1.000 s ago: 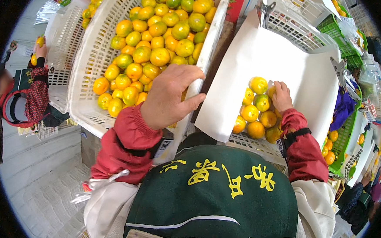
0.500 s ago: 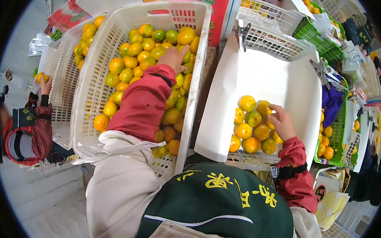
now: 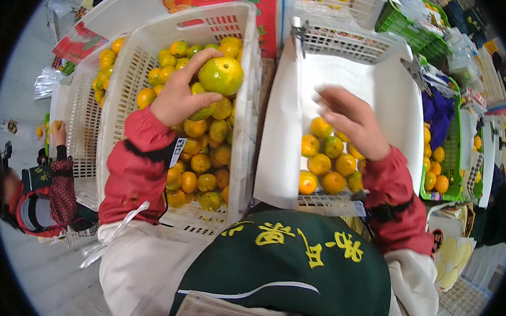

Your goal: The person applies round stickers to a red cardboard box filled with oranges, then seals the box with tape. They move the sealed box aside and line a white crate with a sheet of foam. The person then picks oranges from a bulk bin and places them one by one into the lined crate.

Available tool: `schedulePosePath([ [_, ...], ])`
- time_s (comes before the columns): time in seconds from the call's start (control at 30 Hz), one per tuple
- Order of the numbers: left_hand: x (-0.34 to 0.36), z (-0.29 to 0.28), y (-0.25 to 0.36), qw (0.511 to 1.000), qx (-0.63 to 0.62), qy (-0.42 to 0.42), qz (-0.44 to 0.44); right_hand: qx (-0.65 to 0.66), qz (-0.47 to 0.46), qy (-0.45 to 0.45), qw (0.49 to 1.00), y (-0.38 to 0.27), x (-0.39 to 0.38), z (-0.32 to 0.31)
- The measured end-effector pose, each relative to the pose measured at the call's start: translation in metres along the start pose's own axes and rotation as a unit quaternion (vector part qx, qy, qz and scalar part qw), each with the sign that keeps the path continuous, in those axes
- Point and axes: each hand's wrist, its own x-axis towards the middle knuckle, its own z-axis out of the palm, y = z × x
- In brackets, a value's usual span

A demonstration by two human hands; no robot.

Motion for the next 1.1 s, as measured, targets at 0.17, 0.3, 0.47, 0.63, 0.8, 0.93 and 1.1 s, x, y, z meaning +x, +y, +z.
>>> schedulePosePath([
  [0.17, 0.007, 0.036, 0.087, 0.979, 0.166, -0.005, 0.114, -0.178, -0.283, 0.003, 0.942, -0.040, 0.041, 0.070],
  [0.3, -0.025, 0.034, 0.092, 0.973, -0.144, 0.119, -0.135, 0.090, -0.152, -0.044, 0.983, -0.019, 0.044, 0.032],
  [0.47, -0.097, 0.015, 0.068, 0.667, -0.659, 0.226, -0.262, 0.130, 0.134, 0.078, 0.979, 0.078, 0.074, -0.050],
  [0.63, -0.127, 0.045, 0.061, 0.581, -0.744, 0.261, -0.201, -0.283, 0.052, 0.073, 0.955, 0.188, 0.091, -0.037],
  [0.8, -0.121, 0.054, 0.061, 0.705, -0.624, 0.274, -0.197, -0.353, -0.021, 0.096, 0.931, 0.227, 0.088, 0.000],
  [0.93, -0.123, 0.056, 0.058, 0.738, -0.584, 0.255, -0.223, -0.417, -0.041, 0.060, 0.906, 0.237, 0.080, 0.000],
  [1.1, -0.121, 0.064, 0.057, 0.744, -0.572, 0.229, -0.259, -0.355, 0.009, 0.046, 0.934, 0.217, 0.092, -0.008],
])
